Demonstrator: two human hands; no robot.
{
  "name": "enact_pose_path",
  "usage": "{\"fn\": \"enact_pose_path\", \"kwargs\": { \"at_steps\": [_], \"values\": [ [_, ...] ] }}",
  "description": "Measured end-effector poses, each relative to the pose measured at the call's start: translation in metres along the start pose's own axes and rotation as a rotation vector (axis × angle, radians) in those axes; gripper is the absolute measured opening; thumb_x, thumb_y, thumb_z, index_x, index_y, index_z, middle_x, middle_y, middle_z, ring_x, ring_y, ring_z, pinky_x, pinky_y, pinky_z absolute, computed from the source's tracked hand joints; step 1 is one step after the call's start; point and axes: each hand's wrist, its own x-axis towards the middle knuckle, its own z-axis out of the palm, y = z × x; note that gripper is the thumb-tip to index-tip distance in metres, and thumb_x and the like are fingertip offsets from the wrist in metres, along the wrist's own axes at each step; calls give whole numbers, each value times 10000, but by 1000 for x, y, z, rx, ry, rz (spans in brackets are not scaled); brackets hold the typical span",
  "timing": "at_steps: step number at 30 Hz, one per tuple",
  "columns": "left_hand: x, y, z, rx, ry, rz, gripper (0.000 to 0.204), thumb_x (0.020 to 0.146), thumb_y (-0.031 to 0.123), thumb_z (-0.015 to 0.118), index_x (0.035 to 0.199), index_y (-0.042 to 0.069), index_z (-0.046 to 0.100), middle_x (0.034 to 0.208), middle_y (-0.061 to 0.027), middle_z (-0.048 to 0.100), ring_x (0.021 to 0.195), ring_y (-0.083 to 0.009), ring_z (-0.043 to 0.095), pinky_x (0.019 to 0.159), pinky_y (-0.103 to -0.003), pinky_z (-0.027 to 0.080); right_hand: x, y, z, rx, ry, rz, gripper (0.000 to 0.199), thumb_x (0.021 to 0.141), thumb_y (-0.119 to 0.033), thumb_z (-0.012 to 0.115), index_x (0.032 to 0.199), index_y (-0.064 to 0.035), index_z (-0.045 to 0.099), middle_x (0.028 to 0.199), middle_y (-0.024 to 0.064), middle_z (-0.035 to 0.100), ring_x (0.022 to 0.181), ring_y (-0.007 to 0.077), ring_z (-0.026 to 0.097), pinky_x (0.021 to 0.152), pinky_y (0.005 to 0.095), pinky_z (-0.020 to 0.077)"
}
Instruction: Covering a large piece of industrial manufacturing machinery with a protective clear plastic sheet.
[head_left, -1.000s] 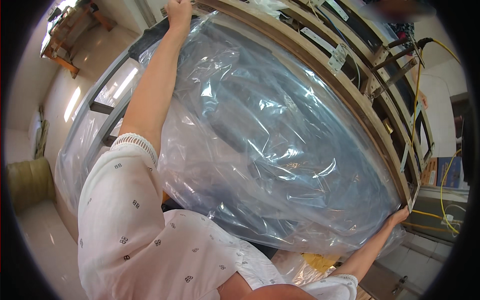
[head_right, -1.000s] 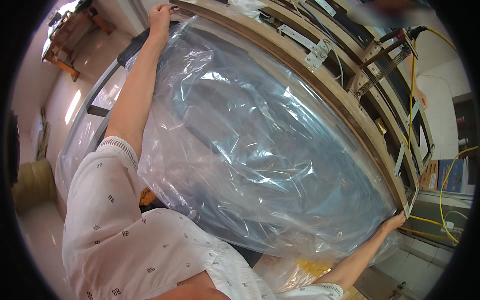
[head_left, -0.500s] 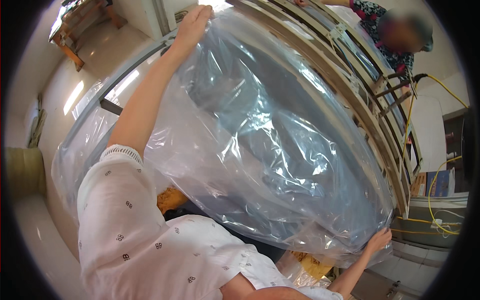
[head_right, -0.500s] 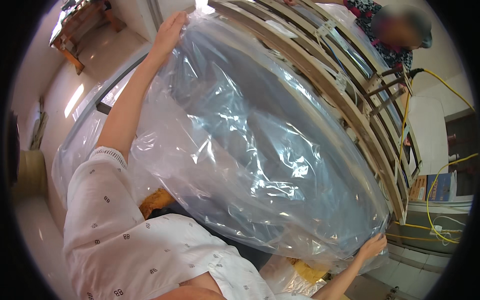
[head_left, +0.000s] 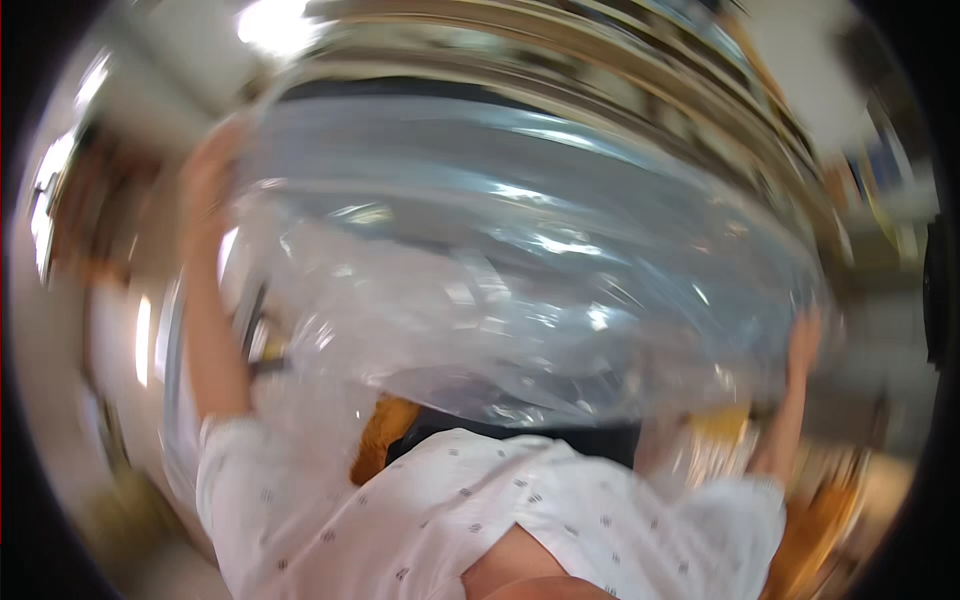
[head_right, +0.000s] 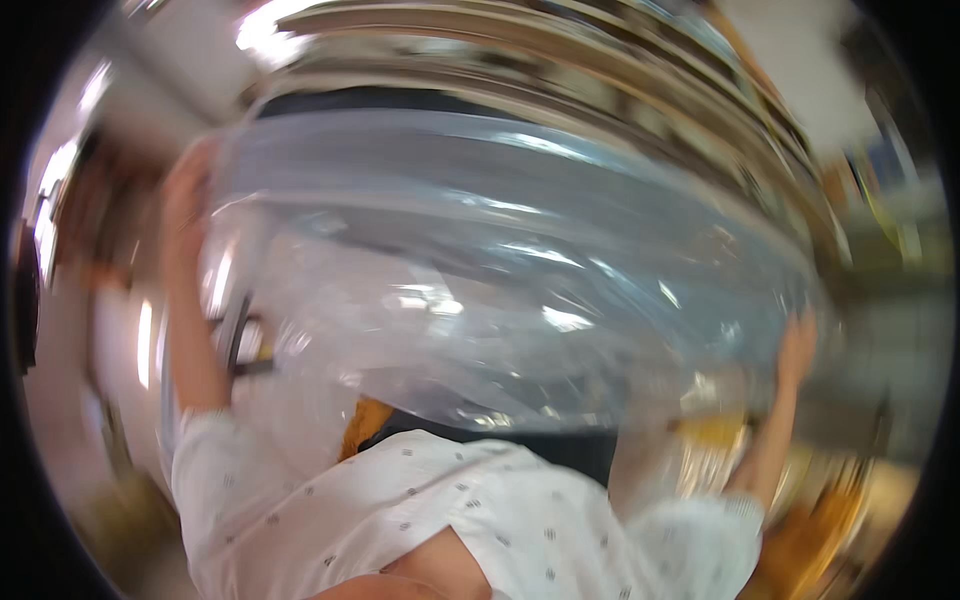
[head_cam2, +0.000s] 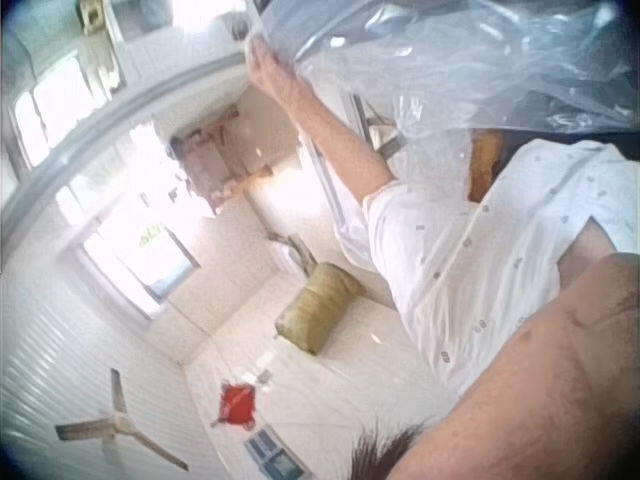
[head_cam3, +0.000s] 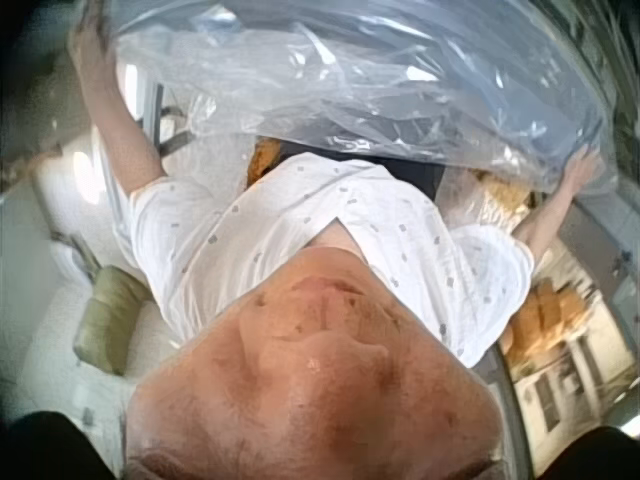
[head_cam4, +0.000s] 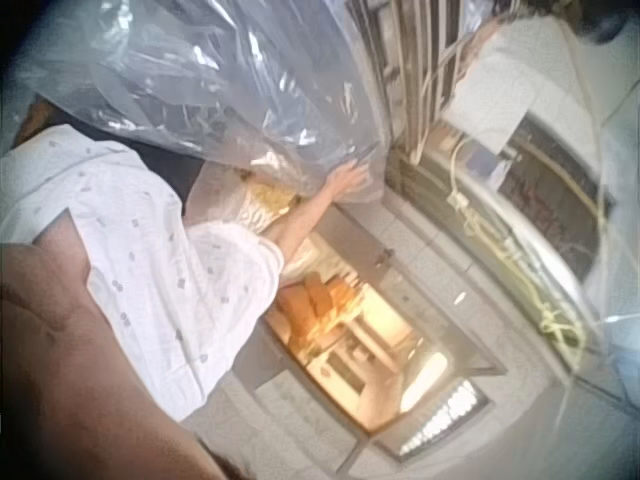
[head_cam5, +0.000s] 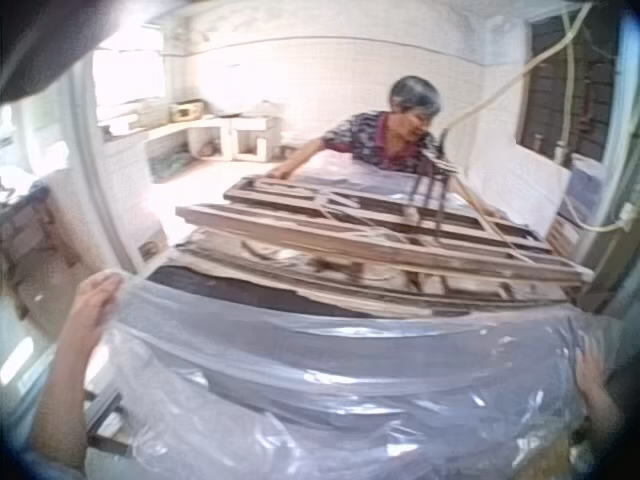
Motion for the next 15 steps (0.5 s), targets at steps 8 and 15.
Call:
{"fn": "enact_pose_path", "kwargs": {
  "at_steps": [8, 15],
  "values": [
    [159, -2, -188, 1571, 264, 87, 404, 847, 312, 563, 1173, 73, 576, 1146, -116, 590, 1007, -294, 570, 879, -334, 436, -43, -77, 27, -90, -60, -441, 527, 886, -387, 437, 1355, -161, 358, 1425, 91, 299, 1300, 368, 252, 1034, 507, 219],
    [7, 0, 179, 989, -645, 678, 309, 921, 211, 488, 1149, 7, 528, 1142, -152, 544, 1069, -262, 525, 890, -341, 405, -19, -24, 29, 71, 105, -237, 642, 890, -454, 402, 1319, 20, 338, 1389, 221, 299, 1301, 349, 254, 1030, 492, 235]
  ]
}}
